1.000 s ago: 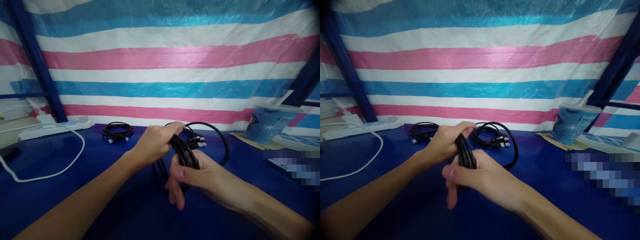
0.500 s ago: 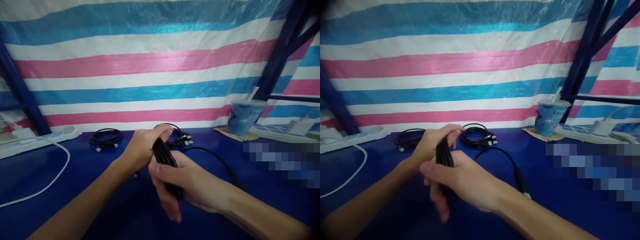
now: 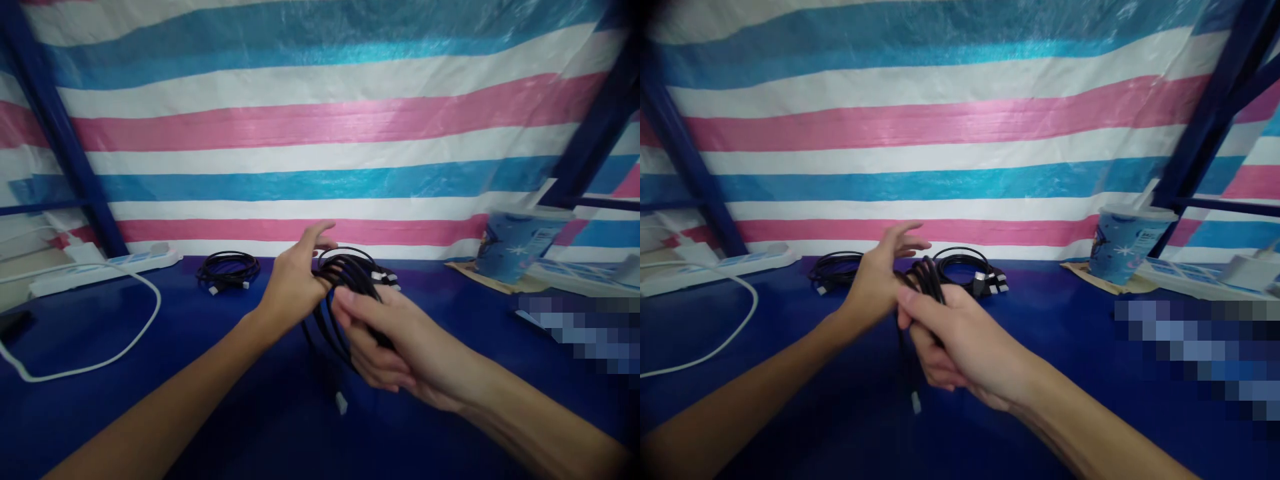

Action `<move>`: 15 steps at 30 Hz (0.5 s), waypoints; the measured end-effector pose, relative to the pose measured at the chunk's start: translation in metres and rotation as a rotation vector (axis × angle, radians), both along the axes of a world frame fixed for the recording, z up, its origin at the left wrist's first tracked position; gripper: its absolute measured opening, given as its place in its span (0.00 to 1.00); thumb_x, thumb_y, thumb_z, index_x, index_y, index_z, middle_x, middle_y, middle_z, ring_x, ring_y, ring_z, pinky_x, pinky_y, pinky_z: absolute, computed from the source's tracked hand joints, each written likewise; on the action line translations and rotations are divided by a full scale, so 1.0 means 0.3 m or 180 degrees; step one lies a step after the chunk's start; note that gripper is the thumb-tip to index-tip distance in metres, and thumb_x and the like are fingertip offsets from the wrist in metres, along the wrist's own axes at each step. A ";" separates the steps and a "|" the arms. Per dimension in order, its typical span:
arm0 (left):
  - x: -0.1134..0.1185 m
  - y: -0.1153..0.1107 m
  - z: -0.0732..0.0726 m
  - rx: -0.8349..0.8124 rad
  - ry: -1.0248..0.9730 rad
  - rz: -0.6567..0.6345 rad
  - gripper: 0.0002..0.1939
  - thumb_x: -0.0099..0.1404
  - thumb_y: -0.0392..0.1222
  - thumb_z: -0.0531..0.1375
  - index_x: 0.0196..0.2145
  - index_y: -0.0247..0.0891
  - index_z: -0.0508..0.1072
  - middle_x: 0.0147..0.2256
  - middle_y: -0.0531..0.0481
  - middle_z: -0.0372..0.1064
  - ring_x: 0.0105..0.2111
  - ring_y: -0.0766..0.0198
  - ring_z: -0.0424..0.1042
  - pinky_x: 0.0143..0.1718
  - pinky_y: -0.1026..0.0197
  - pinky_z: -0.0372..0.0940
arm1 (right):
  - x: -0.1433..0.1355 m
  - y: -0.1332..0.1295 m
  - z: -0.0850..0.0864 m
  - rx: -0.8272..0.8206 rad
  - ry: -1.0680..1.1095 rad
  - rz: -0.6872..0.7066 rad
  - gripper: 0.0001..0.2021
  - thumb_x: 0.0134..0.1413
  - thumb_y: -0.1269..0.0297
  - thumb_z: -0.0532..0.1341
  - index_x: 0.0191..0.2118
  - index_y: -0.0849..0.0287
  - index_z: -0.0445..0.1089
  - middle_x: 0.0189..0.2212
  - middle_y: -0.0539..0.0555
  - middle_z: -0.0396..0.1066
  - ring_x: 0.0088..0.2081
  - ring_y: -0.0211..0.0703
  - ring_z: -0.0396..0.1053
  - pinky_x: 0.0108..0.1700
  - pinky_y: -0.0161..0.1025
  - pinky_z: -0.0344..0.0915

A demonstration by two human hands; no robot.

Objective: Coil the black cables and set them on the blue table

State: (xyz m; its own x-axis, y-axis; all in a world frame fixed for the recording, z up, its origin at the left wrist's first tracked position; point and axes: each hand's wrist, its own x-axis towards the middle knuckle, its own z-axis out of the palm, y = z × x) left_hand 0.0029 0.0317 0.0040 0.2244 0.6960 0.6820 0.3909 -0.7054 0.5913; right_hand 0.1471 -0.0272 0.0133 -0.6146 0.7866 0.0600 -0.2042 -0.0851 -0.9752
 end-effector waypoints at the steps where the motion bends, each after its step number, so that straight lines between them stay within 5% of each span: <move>1: -0.005 -0.001 0.010 0.0201 0.0127 -0.0155 0.25 0.55 0.34 0.59 0.52 0.43 0.66 0.41 0.51 0.72 0.40 0.63 0.70 0.45 0.61 0.62 | 0.000 -0.001 0.001 -0.0089 -0.0059 0.0077 0.16 0.60 0.53 0.55 0.26 0.59 0.60 0.07 0.38 0.48 0.08 0.27 0.40 0.12 0.26 0.46; 5: -0.002 0.010 0.016 -0.0432 0.0180 -0.0740 0.08 0.58 0.35 0.56 0.36 0.38 0.73 0.32 0.52 0.71 0.32 0.67 0.69 0.36 0.66 0.63 | -0.003 0.002 -0.006 0.0102 -0.0160 0.0204 0.13 0.56 0.57 0.58 0.28 0.60 0.62 0.09 0.43 0.57 0.12 0.30 0.53 0.17 0.29 0.55; 9: -0.002 0.032 0.007 -0.1844 -0.1170 -0.0417 0.04 0.57 0.35 0.56 0.31 0.36 0.69 0.20 0.57 0.58 0.17 0.74 0.56 0.19 0.70 0.54 | -0.037 -0.006 -0.024 0.0795 -0.0352 -0.0015 0.06 0.50 0.70 0.60 0.36 0.60 0.65 0.25 0.49 0.71 0.30 0.37 0.69 0.35 0.35 0.64; 12: -0.019 0.042 -0.006 -0.2815 -0.1796 -0.0507 0.06 0.60 0.42 0.56 0.34 0.38 0.66 0.19 0.61 0.52 0.13 0.76 0.46 0.14 0.71 0.44 | -0.071 -0.023 -0.039 0.1576 -0.0813 0.0015 0.13 0.49 0.77 0.58 0.42 0.59 0.67 0.42 0.53 0.70 0.46 0.41 0.66 0.50 0.39 0.60; 15: -0.026 0.051 -0.048 -0.3036 -0.1383 -0.0763 0.10 0.58 0.47 0.59 0.30 0.37 0.67 0.18 0.57 0.59 0.13 0.74 0.54 0.12 0.70 0.49 | -0.085 -0.030 -0.051 0.1984 -0.0844 0.0433 0.18 0.48 0.79 0.57 0.46 0.58 0.67 0.50 0.52 0.66 0.52 0.41 0.62 0.56 0.39 0.55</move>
